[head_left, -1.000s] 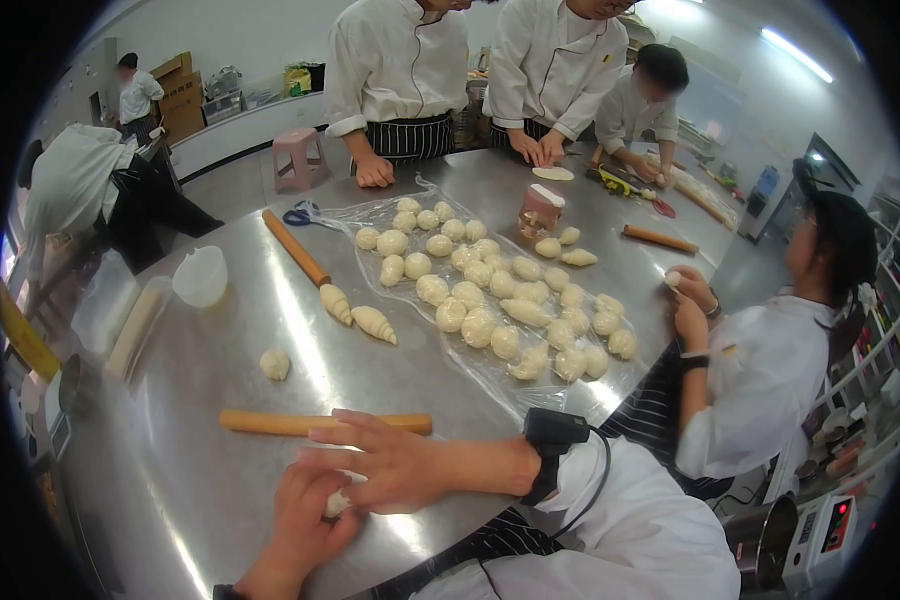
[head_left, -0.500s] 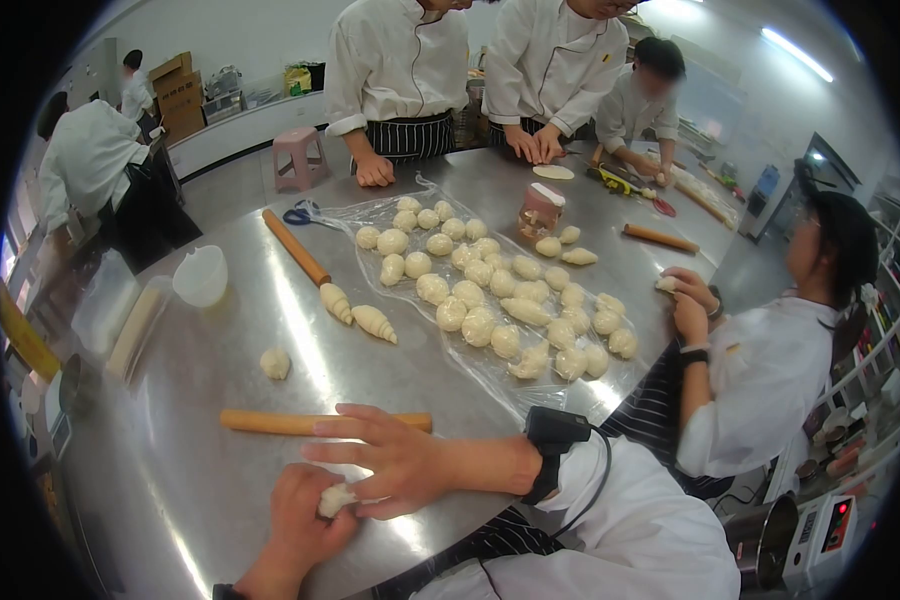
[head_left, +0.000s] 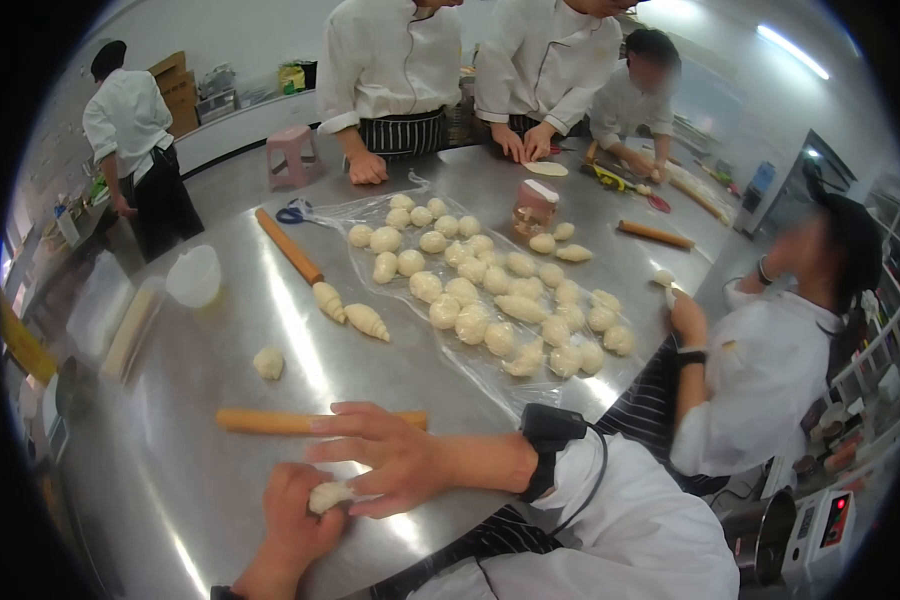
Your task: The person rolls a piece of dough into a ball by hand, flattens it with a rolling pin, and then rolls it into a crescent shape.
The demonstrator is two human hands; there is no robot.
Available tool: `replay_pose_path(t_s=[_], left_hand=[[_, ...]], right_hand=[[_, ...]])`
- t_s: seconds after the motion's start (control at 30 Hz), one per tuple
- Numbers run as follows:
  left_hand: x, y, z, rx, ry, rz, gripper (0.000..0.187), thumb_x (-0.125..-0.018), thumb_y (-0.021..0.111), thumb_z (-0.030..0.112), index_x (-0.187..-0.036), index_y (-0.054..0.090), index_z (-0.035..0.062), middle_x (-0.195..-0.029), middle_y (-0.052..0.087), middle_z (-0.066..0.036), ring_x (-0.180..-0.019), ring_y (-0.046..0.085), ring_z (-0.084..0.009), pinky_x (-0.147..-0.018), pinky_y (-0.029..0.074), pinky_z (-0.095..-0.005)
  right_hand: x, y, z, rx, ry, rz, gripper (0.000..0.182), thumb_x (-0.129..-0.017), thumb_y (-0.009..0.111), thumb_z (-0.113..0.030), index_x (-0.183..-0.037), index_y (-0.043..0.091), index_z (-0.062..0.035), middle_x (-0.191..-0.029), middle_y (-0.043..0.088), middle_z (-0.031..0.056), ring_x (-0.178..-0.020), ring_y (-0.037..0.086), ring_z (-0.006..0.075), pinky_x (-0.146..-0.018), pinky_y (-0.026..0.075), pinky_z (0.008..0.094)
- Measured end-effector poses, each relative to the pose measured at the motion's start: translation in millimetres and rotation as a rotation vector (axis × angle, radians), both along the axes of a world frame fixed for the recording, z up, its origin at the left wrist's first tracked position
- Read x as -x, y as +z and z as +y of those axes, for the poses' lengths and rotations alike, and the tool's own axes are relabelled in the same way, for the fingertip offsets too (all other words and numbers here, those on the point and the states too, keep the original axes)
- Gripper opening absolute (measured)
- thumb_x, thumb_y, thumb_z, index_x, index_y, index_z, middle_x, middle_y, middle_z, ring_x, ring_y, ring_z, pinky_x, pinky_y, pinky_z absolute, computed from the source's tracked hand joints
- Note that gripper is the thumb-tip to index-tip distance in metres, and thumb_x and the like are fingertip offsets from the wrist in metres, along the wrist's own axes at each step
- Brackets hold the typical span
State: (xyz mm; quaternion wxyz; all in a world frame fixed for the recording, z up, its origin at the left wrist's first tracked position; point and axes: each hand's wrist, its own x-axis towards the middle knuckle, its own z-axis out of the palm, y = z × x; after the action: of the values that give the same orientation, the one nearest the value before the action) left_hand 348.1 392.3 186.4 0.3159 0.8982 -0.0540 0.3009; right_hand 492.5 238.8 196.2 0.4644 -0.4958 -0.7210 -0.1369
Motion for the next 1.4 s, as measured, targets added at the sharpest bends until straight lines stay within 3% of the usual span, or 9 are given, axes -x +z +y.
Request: replay_pose_path(t_s=[0.13, 0.2, 0.4, 0.5, 0.6, 0.87, 1.17, 1.3, 1.4], left_hand=[[-2.1, -10.4, 7.9, -0.047, -0.061, -0.022, 0.025, -0.065, 0.06, 0.002, -0.09, 0.055, 0.003, -0.084, 0.053, -0.013, -0.073, 0.053, -0.029, -0.064, 0.044, -0.0359], [3.3, 4.2, 9.0, -0.059, -0.022, 0.142, 0.025, -0.084, 0.057, 0.018, -0.099, 0.061, -0.0012, -0.093, 0.063, -0.017, -0.088, 0.061, -0.0323, -0.079, 0.047, -0.038], [0.2, 2.2, 7.4, 0.059, 0.036, 0.15, 0.024, -0.076, 0.057, 0.007, -0.1, 0.059, -0.0001, -0.092, 0.061, -0.017, -0.081, 0.058, -0.0327, -0.077, 0.046, -0.0386], [-3.7, -2.7, 7.7, 0.023, 0.021, 0.074, 0.021, -0.08, 0.06, 0.011, -0.097, 0.059, -0.0009, -0.09, 0.061, -0.013, -0.079, 0.057, -0.0264, -0.074, 0.046, -0.0348], [-9.4, -22.1, 11.8, 0.1, -0.039, -0.014, 0.026, -0.069, 0.062, 0.005, -0.094, 0.055, 0.0022, -0.087, 0.053, -0.014, -0.077, 0.053, -0.0281, -0.066, 0.044, -0.0357], [-8.8, -6.0, 10.4, 0.081, -0.063, 0.137, 0.045, -0.068, 0.076, 0.006, -0.109, 0.059, 0.0029, -0.106, 0.055, -0.013, -0.091, 0.058, -0.0283, -0.073, 0.051, -0.0343], [-3.7, -4.4, 8.1, 0.158, -0.038, 0.157, 0.05, -0.066, 0.08, 0.013, -0.109, 0.057, 0.0035, -0.107, 0.054, -0.012, -0.085, 0.06, -0.0248, -0.068, 0.051, -0.0312], [-2.9, -11.7, 9.8, 0.376, -0.08, 0.129, 0.046, -0.071, 0.075, 0.007, -0.112, 0.054, 0.0035, -0.105, 0.054, -0.013, -0.086, 0.058, -0.0243, -0.07, 0.049, -0.0308], [-4.7, -9.3, 15.5, 0.268, -0.094, 0.078, 0.041, -0.073, 0.069, 0.003, -0.111, 0.054, 0.0032, -0.104, 0.054, -0.014, -0.088, 0.058, -0.0256, -0.074, 0.048, -0.0323]], right_hand=[[-4.6, -5.8, 3.0, -0.081, 0.008, 0.002, 0.023, -0.061, 0.076, -0.02, -0.062, 0.056, -0.0081, -0.127, 0.047, 0.0178, -0.125, 0.038, 0.0407, -0.099, 0.031, 0.0572], [-5.6, -8.0, 3.5, -0.122, 0.017, 0.024, 0.024, -0.059, 0.075, -0.019, -0.056, 0.054, -0.0074, -0.125, 0.047, 0.0187, -0.122, 0.038, 0.0421, -0.096, 0.032, 0.0582], [-9.4, -4.6, 3.6, -0.169, 0.103, 0.076, 0.028, -0.058, 0.076, -0.019, -0.056, 0.051, -0.0068, -0.12, 0.047, 0.0197, -0.114, 0.041, 0.0449, -0.088, 0.036, 0.0573], [-6.9, -0.3, 2.8, -0.179, 0.058, 0.125, 0.024, -0.059, 0.076, -0.019, -0.066, 0.056, -0.0069, -0.112, 0.051, 0.0162, -0.11, 0.046, 0.0394, -0.086, 0.038, 0.0544], [-11.2, -5.3, 4.1, -0.012, 0.017, 0.118, 0.024, -0.062, 0.074, -0.018, -0.077, 0.058, -0.0073, -0.102, 0.055, 0.0112, -0.102, 0.052, 0.0327, -0.084, 0.041, 0.0482], [-16.9, -4.5, 6.0, 0.251, -0.102, 0.052, 0.032, -0.064, 0.075, -0.018, -0.093, 0.063, -0.0099, -0.1, 0.061, 0.0039, -0.088, 0.059, 0.022, -0.074, 0.045, 0.0346], [-11.7, 3.5, 3.5, 0.341, -0.036, 0.182, 0.043, -0.068, 0.077, -0.018, -0.105, 0.059, -0.0062, -0.117, 0.055, 0.0097, -0.098, 0.055, 0.0296, -0.083, 0.045, 0.0388], [-18.8, -0.5, 3.4, 0.379, 0.048, 0.269, 0.057, -0.067, 0.078, -0.018, -0.116, 0.053, -0.0022, -0.128, 0.047, 0.0141, -0.109, 0.048, 0.0339, -0.091, 0.041, 0.0415], [-20.3, -1.1, 3.9, 0.414, 0.094, 0.354, 0.062, -0.066, 0.078, -0.017, -0.119, 0.05, -0.0005, -0.132, 0.044, 0.0153, -0.115, 0.044, 0.035, -0.095, 0.039, 0.0417]])
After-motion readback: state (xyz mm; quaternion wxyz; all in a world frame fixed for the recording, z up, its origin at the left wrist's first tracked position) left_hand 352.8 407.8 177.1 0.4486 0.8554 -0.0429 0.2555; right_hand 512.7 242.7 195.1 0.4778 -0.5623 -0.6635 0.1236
